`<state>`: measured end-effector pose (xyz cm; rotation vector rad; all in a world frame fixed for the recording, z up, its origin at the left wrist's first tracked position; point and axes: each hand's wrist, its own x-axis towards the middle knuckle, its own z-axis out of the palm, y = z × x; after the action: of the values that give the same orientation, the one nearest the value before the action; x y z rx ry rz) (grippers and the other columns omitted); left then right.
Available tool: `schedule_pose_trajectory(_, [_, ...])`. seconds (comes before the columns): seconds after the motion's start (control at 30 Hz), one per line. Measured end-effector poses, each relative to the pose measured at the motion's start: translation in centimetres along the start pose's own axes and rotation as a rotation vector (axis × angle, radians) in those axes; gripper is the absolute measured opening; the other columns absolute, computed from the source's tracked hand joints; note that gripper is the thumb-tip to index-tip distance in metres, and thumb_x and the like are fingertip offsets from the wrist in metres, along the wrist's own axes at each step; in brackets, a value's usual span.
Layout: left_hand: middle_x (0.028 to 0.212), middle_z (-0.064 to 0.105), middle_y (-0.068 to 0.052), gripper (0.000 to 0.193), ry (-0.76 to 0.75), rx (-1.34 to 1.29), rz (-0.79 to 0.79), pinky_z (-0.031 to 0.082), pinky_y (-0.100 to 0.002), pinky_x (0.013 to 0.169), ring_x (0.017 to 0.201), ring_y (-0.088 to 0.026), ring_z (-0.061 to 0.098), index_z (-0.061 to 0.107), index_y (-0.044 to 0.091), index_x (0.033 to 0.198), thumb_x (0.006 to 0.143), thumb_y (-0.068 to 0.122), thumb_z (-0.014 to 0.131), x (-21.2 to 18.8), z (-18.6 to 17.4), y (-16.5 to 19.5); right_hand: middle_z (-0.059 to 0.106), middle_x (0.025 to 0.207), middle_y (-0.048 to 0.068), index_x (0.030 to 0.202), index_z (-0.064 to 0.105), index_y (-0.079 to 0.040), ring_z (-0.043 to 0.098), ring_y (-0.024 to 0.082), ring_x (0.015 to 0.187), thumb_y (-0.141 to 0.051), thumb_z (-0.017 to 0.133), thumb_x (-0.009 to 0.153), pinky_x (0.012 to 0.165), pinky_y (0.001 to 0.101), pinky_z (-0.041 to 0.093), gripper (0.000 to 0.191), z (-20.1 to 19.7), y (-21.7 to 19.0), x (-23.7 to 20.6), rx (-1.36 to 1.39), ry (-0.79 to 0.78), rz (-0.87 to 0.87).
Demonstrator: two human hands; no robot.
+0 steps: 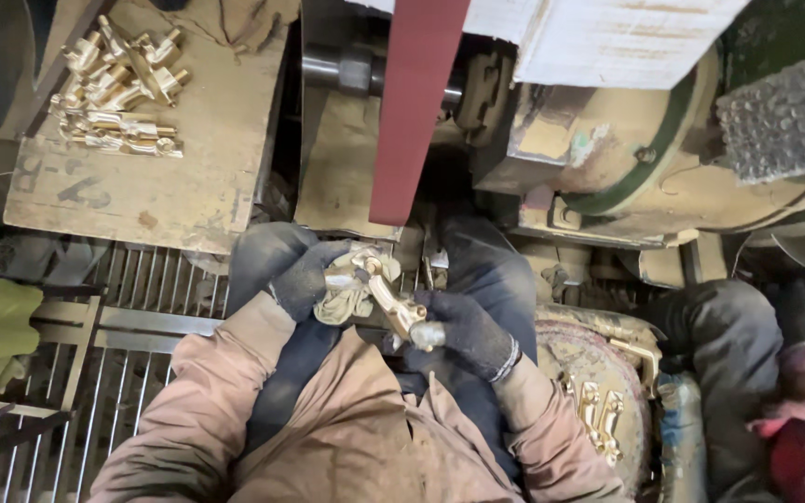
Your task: The person repeatedly picks up small brass-colored metal parts and presses them against a moving belt sander to smooth or shape their surfaces. They handle the parts one at a time, rotate them to contact different edges, and place finished pieces on a nearby surface.
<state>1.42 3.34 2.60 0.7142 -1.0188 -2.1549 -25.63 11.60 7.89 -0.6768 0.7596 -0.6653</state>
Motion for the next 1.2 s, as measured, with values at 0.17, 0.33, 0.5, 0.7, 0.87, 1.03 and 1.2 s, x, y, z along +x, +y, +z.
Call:
schedule_pose_trajectory(0.17, [0.117, 0.072, -0.011, 0.042, -0.022, -0.070, 0.019, 0.059, -0.033, 0.090, 0.102, -0.019, 0.070, 0.065, -0.003, 0.129, 0.089, 0.007, 0.069, -0.3, -0.4, -0.7, 0.072, 0.112, 0.009, 0.135, 0.060, 0.010, 0.068, 0.013, 0.097, -0.011, 0.078, 0.083, 0.086, 0.0274, 0.057, 0.059, 0.5, -0.2, -1.9, -0.196, 0.106, -0.099])
schedule_pose_trajectory(0.33, [0.111, 0.072, -0.019, 0.041, 0.234, -0.029, -0.068, 0.061, -0.038, 0.078, 0.090, -0.026, 0.073, 0.063, -0.007, 0.127, 0.089, 0.006, 0.069, 0.2, -0.7, -0.8, 0.072, 0.115, 0.013, 0.142, 0.057, 0.009, 0.068, 0.018, 0.096, -0.015, 0.080, 0.085, 0.081, 0.0295, 0.056, 0.066, 0.4, 0.4, -4.4, 0.100, 0.188, -0.218])
schedule_pose_trajectory(0.5, [0.105, 0.073, -0.015, 0.037, 0.106, -0.162, -0.095, 0.063, -0.039, 0.067, 0.082, -0.024, 0.073, 0.062, -0.002, 0.125, 0.088, 0.003, 0.066, 0.9, -0.3, -1.4, 0.069, 0.117, 0.014, 0.139, 0.054, 0.010, 0.070, 0.022, 0.100, -0.022, 0.082, 0.083, 0.082, 0.0343, 0.059, 0.071, -0.9, 1.6, -6.4, 0.303, 0.215, -0.336])
schedule_pose_trajectory(0.7, [0.105, 0.073, -0.016, 0.035, 0.174, 0.012, -0.144, 0.061, -0.036, 0.071, 0.084, -0.024, 0.072, 0.063, -0.006, 0.126, 0.092, 0.001, 0.066, 1.3, -0.1, -2.0, 0.070, 0.108, 0.021, 0.136, 0.054, 0.013, 0.069, 0.028, 0.087, -0.026, 0.083, 0.087, 0.072, 0.0384, 0.058, 0.069, -1.5, 2.4, -9.2, 0.363, 0.312, -0.397])
schedule_pose_trajectory(0.87, [0.101, 0.073, -0.015, 0.031, 0.163, -0.041, -0.190, 0.064, -0.040, 0.067, 0.080, -0.025, 0.072, 0.065, -0.006, 0.121, 0.091, 0.001, 0.063, 1.7, -0.3, -2.6, 0.071, 0.103, 0.019, 0.134, 0.057, 0.013, 0.069, 0.025, 0.078, -0.023, 0.077, 0.087, 0.070, 0.0407, 0.060, 0.063, -2.1, 2.5, -11.5, 0.352, 0.335, -0.466])
schedule_pose_trajectory(1.03, [0.104, 0.073, -0.015, 0.032, 0.185, 0.047, -0.174, 0.062, -0.038, 0.072, 0.084, -0.023, 0.072, 0.065, -0.006, 0.123, 0.091, 0.000, 0.063, 1.5, -0.6, -3.3, 0.072, 0.091, 0.017, 0.128, 0.061, 0.013, 0.069, 0.023, 0.071, -0.021, 0.070, 0.090, 0.068, 0.0369, 0.059, 0.052, -4.2, 3.2, -15.7, 0.152, 0.627, -0.413])
schedule_pose_trajectory(1.2, [0.107, 0.073, -0.014, 0.033, 0.202, 0.147, -0.162, 0.061, -0.035, 0.076, 0.088, -0.022, 0.072, 0.065, -0.006, 0.124, 0.091, -0.002, 0.063, 1.4, -0.9, -3.8, 0.072, 0.083, 0.011, 0.128, 0.066, 0.007, 0.067, 0.018, 0.064, -0.018, 0.069, 0.088, 0.058, 0.0298, 0.052, 0.047, -7.2, 6.1, -21.4, -0.060, 1.068, -0.207])
